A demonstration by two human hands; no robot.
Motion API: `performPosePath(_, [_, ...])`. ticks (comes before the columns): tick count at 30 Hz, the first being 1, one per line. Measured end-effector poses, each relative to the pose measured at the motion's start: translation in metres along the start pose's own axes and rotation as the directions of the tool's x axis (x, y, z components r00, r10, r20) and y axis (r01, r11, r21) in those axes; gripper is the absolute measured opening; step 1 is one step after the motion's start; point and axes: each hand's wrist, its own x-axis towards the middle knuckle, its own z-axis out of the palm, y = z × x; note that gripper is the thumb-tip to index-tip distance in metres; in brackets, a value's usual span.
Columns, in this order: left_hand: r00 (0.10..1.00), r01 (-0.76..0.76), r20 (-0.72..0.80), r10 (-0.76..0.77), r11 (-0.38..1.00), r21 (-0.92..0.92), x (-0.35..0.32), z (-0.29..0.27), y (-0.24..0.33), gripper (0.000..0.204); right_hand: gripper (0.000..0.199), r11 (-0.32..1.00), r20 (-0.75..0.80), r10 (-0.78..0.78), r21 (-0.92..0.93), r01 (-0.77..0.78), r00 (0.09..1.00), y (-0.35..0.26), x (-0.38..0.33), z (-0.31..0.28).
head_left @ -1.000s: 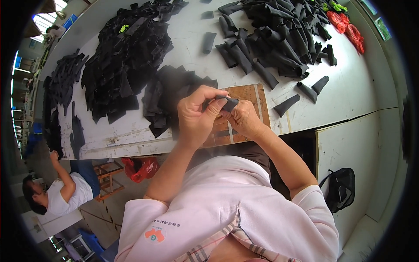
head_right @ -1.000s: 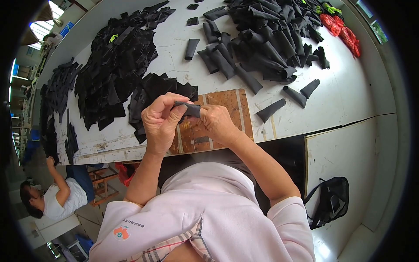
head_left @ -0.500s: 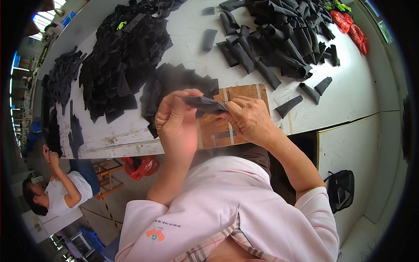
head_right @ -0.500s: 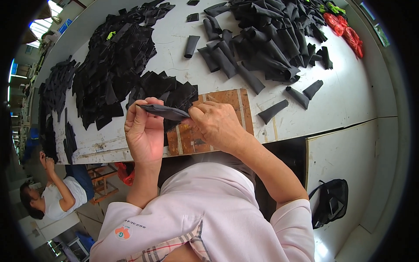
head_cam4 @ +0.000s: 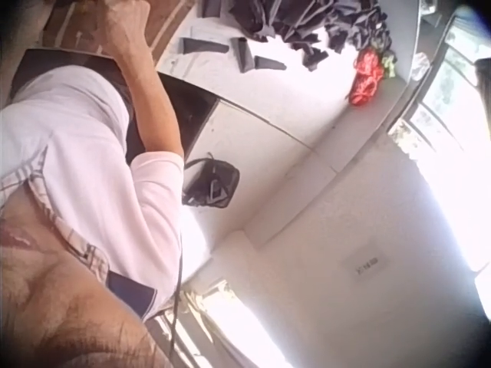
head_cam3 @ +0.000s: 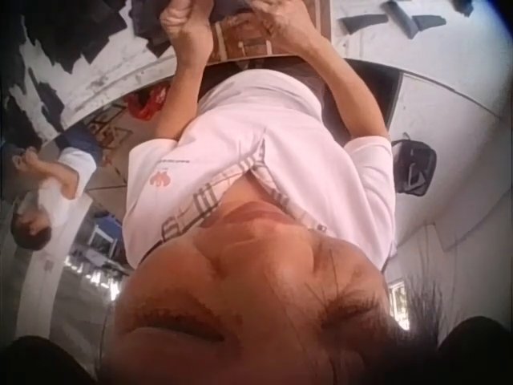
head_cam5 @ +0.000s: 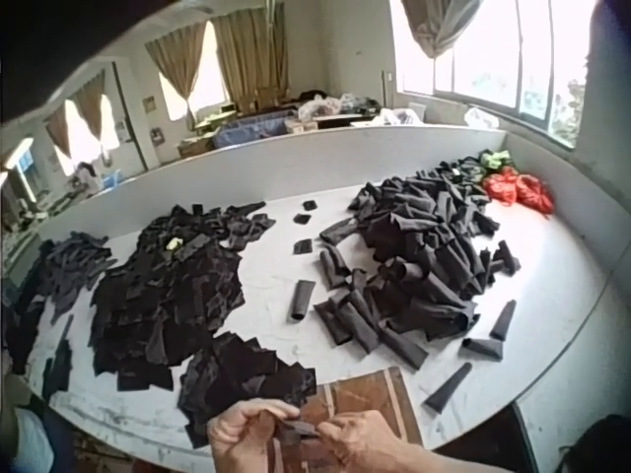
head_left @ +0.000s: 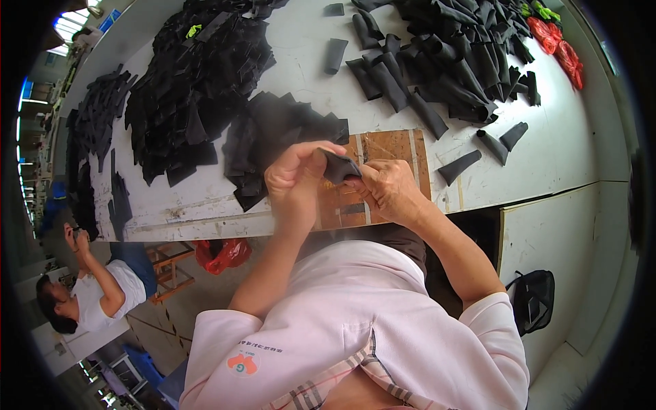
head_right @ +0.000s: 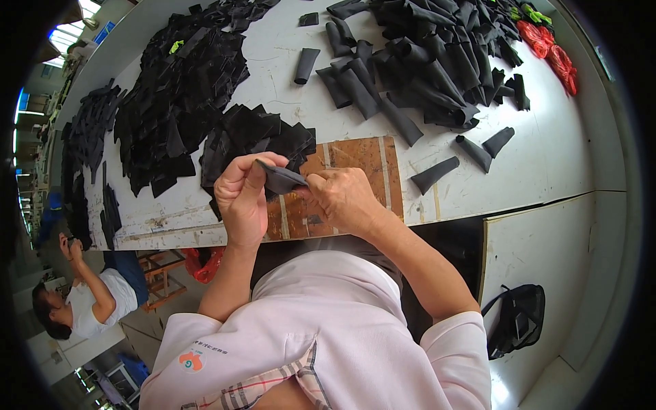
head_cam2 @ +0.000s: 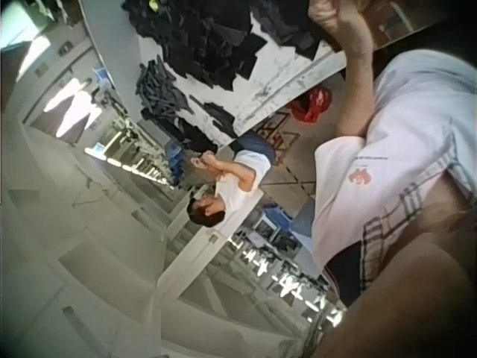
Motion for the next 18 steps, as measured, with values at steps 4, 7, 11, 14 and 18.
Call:
performPosePath(4, [0.992, 0.118, -0.106, -0.067, 0.784, 0.609, 0.032, -0.018, -0.042, 0.012, 0.031, 0.660, 0.037, 0.198, 0.734, -0.161, 0.979, -0.019, 0.029, -0.059])
performPosePath(7, [0.990, -0.121, 0.077, 0.115, 0.449, 0.885, 0.050, -0.024, -0.091, 0.018, 0.037, 0.269, -0.143, 0.444, 0.963, 0.021, 0.885, 0.028, 0.054, -0.073])
performPosePath(11, [0.983, -0.167, 0.174, 0.053, -0.117, 0.979, 0.060, -0.024, -0.114, 0.022, 0.040, 0.420, -0.120, 0.705, 0.865, -0.275, 0.699, 0.047, 0.015, -0.049])
performPosePath(14, [0.986, -0.165, 0.165, 0.015, -0.012, 0.986, 0.059, -0.030, -0.107, 0.016, 0.034, 0.427, 0.033, 0.706, 0.777, -0.462, 0.708, 0.034, -0.028, -0.020])
performPosePath(18, [0.959, 0.025, -0.208, 0.195, 0.668, 0.744, 0.047, -0.044, -0.063, 0.018, 0.020, 0.605, 0.145, 0.605, 0.555, -0.571, 0.783, -0.010, -0.039, -0.001])
